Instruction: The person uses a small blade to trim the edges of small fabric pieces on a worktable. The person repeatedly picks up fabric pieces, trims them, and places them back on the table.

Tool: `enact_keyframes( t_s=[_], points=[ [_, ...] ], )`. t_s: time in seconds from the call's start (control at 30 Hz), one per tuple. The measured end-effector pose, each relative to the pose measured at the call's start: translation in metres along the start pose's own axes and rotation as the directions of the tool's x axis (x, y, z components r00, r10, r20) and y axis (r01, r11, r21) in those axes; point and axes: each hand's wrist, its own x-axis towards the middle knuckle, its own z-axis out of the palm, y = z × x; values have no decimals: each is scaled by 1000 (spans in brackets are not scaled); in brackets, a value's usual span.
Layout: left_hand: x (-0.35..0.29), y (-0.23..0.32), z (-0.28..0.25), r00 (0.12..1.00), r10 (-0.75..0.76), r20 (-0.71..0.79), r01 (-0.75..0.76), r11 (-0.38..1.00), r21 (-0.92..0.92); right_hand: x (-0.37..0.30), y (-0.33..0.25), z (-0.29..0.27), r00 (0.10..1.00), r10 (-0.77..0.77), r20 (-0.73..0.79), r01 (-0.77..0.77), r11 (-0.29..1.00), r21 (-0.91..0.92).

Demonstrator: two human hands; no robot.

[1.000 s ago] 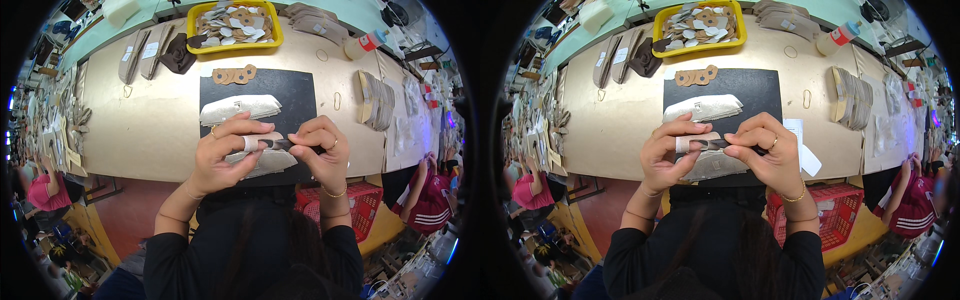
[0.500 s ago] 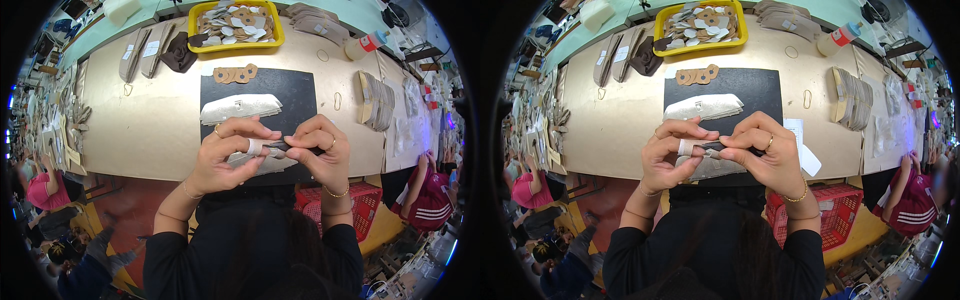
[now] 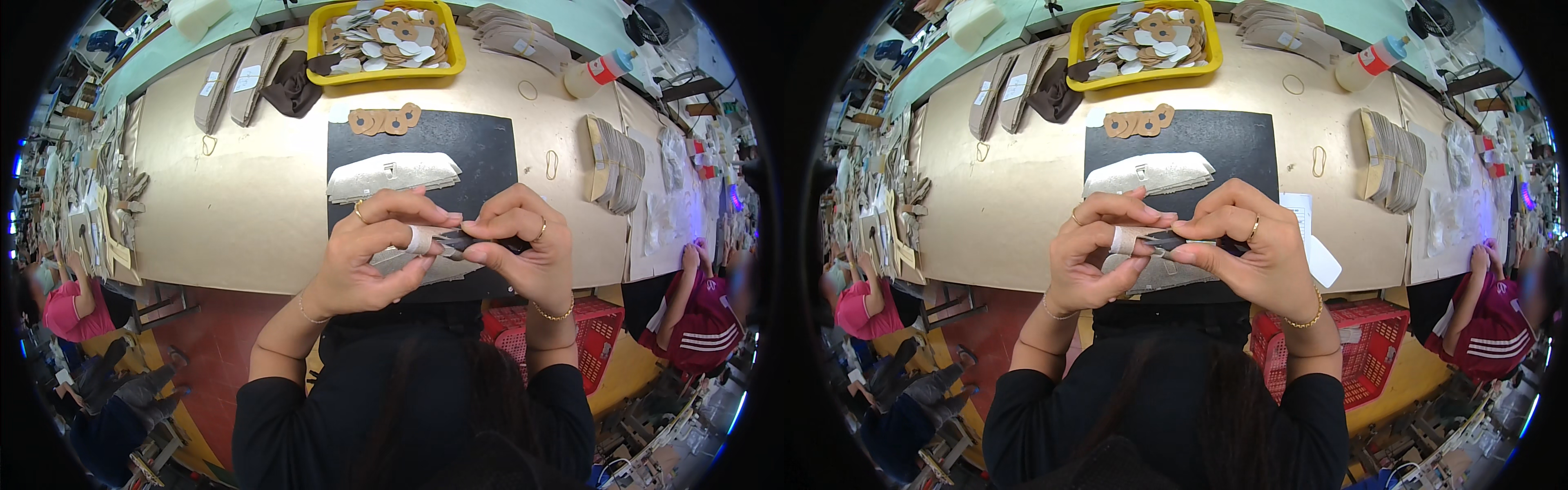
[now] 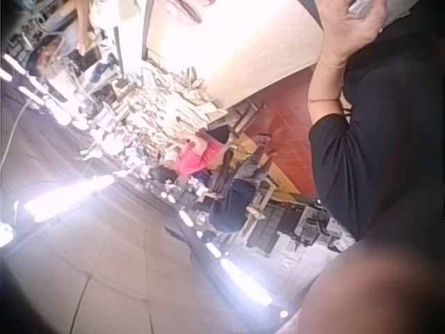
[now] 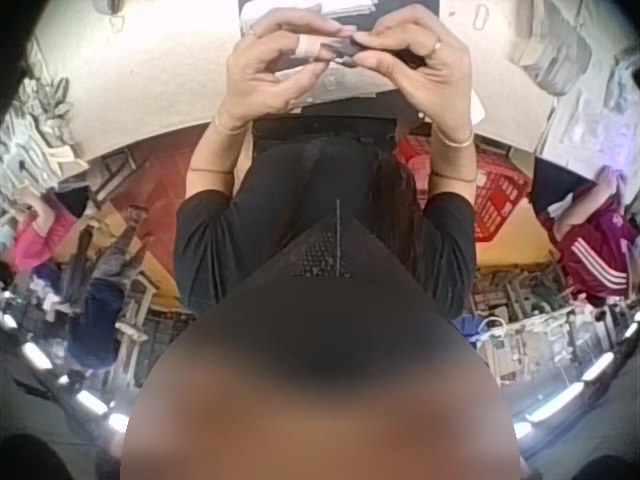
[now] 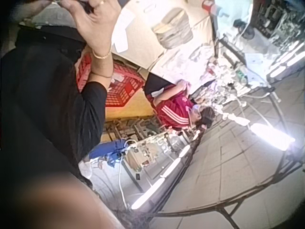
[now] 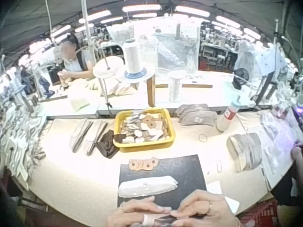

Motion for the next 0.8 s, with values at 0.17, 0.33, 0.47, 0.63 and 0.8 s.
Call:
enact_keyframes(
  t_s=[0.17,0.33,0.47,0.63,0.8],
  points=[
    [1,0,-1,1000,-1,27,1,1000,8,0,-1,-2,1000,24,-6,-24,1000,6],
    [1,0,0,999,-13,34,13,1000,13,2,-1,-3,1000,3,29,-2,1000,-26],
    [1,-1,1,999,-19,26,19,1000,4,2,0,-3,1000,12,10,-11,1000,-9],
    [0,-4,3,998,-50,33,54,985,-164,1,3,-4,1000,4,10,-4,999,36],
    [-3,-3,7,920,-300,254,376,484,-790,3,8,-8,998,-55,-21,57,994,89]
  ],
)
